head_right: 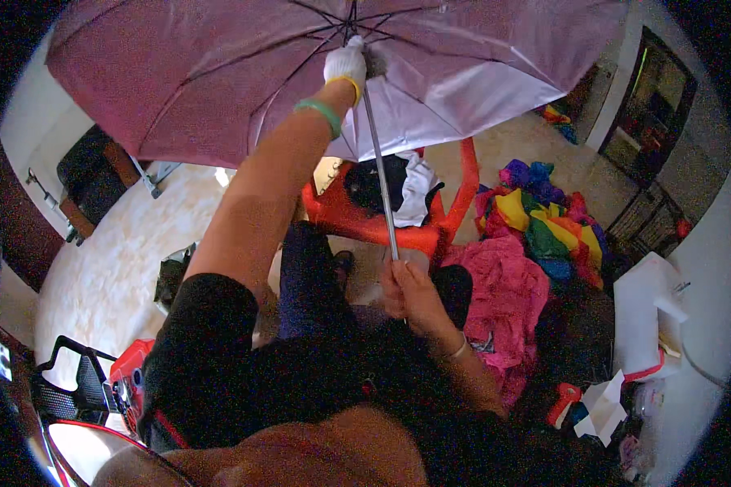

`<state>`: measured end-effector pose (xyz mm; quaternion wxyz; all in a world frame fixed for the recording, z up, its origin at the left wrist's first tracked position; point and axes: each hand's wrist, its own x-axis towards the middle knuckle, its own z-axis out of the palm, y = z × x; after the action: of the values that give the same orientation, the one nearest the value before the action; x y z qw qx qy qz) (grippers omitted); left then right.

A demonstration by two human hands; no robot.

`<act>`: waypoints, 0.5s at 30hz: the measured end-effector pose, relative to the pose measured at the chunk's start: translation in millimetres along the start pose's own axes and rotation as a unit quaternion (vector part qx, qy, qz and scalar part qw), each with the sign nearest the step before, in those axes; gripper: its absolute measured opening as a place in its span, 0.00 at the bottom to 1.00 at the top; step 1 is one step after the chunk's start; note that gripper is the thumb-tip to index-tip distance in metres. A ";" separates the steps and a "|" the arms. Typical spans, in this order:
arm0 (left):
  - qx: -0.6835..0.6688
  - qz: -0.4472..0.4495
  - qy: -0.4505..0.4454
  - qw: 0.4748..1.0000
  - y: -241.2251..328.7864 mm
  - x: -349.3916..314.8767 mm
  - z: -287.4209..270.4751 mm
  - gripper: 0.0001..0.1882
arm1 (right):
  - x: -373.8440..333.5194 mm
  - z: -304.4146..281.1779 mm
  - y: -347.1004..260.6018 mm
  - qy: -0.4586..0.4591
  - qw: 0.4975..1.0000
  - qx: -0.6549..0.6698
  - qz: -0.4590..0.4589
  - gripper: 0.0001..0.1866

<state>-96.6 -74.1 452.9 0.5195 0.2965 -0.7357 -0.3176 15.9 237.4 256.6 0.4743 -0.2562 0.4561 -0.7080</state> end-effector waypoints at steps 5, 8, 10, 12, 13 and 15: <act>-0.032 -0.107 -0.023 0.994 35.8 -4.3 -10.4 0.30 | -19.4 4.3 -7.4 -0.041 0.998 0.043 0.017 0.12; -0.011 0.016 -0.033 0.999 -9.7 50.6 35.2 0.31 | -19.4 20.9 -24.7 -0.007 0.996 0.089 0.028 0.13; -0.251 -0.073 -0.175 0.949 -0.8 34.2 76.3 0.27 | -12.4 15.5 -33.6 -0.150 0.965 0.214 0.015 0.15; -0.209 0.206 -0.147 0.945 -85.4 162.3 -25.6 0.22 | -21.0 72.9 -62.8 -0.332 0.941 0.058 -0.005 0.15; -0.232 0.191 -0.197 0.933 -77.8 131.9 43.2 0.22 | 8.5 40.4 -76.8 -0.193 0.909 -0.195 -0.314 0.15; -0.120 0.157 -0.247 0.949 -57.3 135.7 49.5 0.18 | 74.2 -36.9 -78.1 0.197 0.803 -0.274 -0.491 0.18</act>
<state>-176.2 -205.9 473.9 0.3967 0.0248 -0.8347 -0.3812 -78.7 195.5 304.1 -0.1267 -0.4197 0.5281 -0.7272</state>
